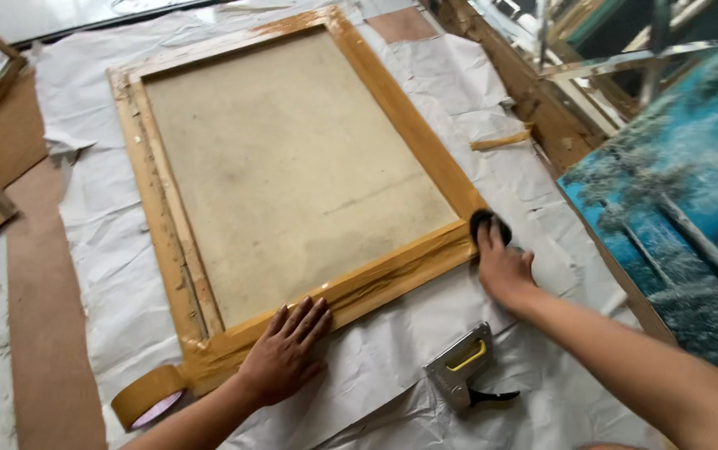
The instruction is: The person applies clear packing tape along the edges of a wooden frame and wipes the taped areas with a black cloth. The person repeatedly tapes and wipes the frame's perimeter, smoothing the tape and cleaning the surface.
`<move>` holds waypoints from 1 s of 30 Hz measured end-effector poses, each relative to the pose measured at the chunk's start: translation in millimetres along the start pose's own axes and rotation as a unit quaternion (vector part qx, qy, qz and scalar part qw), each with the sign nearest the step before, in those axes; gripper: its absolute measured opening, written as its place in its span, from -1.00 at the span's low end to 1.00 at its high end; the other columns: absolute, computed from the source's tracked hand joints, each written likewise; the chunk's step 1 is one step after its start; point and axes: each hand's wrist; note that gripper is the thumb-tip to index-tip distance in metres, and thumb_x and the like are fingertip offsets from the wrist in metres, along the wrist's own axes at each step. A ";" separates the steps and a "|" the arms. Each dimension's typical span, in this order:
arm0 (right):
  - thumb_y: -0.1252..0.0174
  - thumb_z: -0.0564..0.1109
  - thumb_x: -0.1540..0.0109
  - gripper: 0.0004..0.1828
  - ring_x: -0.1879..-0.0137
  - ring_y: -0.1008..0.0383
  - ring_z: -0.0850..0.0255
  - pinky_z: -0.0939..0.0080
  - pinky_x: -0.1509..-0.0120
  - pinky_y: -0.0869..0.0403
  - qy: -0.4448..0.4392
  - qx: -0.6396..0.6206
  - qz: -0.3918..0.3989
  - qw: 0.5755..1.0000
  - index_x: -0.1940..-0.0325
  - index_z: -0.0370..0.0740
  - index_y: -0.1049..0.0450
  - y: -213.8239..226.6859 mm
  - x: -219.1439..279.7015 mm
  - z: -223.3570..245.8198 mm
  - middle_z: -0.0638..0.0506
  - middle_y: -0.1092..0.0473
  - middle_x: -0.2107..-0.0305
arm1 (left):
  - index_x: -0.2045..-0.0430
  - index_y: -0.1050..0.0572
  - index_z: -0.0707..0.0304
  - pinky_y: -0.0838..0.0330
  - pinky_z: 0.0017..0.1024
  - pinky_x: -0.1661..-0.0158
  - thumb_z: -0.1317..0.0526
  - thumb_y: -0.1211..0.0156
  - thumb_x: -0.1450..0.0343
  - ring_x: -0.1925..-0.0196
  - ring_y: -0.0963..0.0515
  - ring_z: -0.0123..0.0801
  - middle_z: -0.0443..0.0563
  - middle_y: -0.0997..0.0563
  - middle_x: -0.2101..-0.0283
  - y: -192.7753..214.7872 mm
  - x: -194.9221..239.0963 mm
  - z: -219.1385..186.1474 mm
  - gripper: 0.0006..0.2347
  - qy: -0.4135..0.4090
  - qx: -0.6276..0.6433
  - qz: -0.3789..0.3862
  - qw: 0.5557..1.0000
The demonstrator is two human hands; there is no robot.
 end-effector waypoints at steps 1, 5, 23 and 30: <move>0.15 -0.15 -0.23 -0.17 0.09 -0.64 -0.19 -0.60 -0.17 -0.26 0.053 0.039 0.002 0.998 -0.61 -0.01 0.13 4.1 23.1 15.2 -0.06 0.33 -0.63 | -0.53 0.09 0.05 0.26 -0.18 -0.53 -0.45 0.08 -0.33 -0.64 0.14 -0.18 -0.05 0.07 -0.60 0.6 5.6 1.9 -0.09 -0.009 -0.010 0.005 1.000; 0.21 -0.02 -0.26 -0.21 0.14 -0.56 0.00 -0.12 0.08 -0.32 0.234 0.136 -0.011 0.963 -0.62 0.09 0.08 1.9 76.2 81.5 -0.11 0.32 -0.61 | -0.48 -0.05 0.17 0.05 -0.09 -0.40 -0.21 -0.15 -0.39 -0.56 -0.03 -0.06 0.10 -0.07 -0.55 3.5 27.3 13.7 -0.21 -0.022 0.178 0.098 0.979; 0.13 -0.22 -0.21 -0.18 0.30 -0.54 -0.09 -0.30 -0.28 -0.08 0.679 0.093 -0.068 0.725 -0.60 -0.05 0.02 54.7 171.0 381.6 -0.05 0.02 -0.49 | 0.53 -0.66 0.19 -0.47 -0.50 0.49 -0.03 -0.39 -0.30 0.66 -0.64 -0.39 0.02 -0.61 0.70 75.8 170.2 110.7 -0.73 0.558 0.507 0.183 0.631; 0.04 -0.13 -0.22 -0.59 0.39 -0.39 -0.03 -0.16 0.02 -0.17 0.673 0.025 -0.162 0.721 -0.17 -0.08 -0.34 51.0 169.6 403.6 -0.06 -0.20 -0.04 | 0.39 -0.67 -0.04 -0.43 -0.19 0.12 -0.28 -0.18 -0.27 0.14 -0.69 -0.06 0.03 -0.70 0.35 82.2 133.5 134.2 -0.60 0.468 0.298 0.328 0.765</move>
Point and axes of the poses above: each hand's wrist, its own x-axis away from the middle knuckle, its own y-axis out of the back of the hand, z = x × y
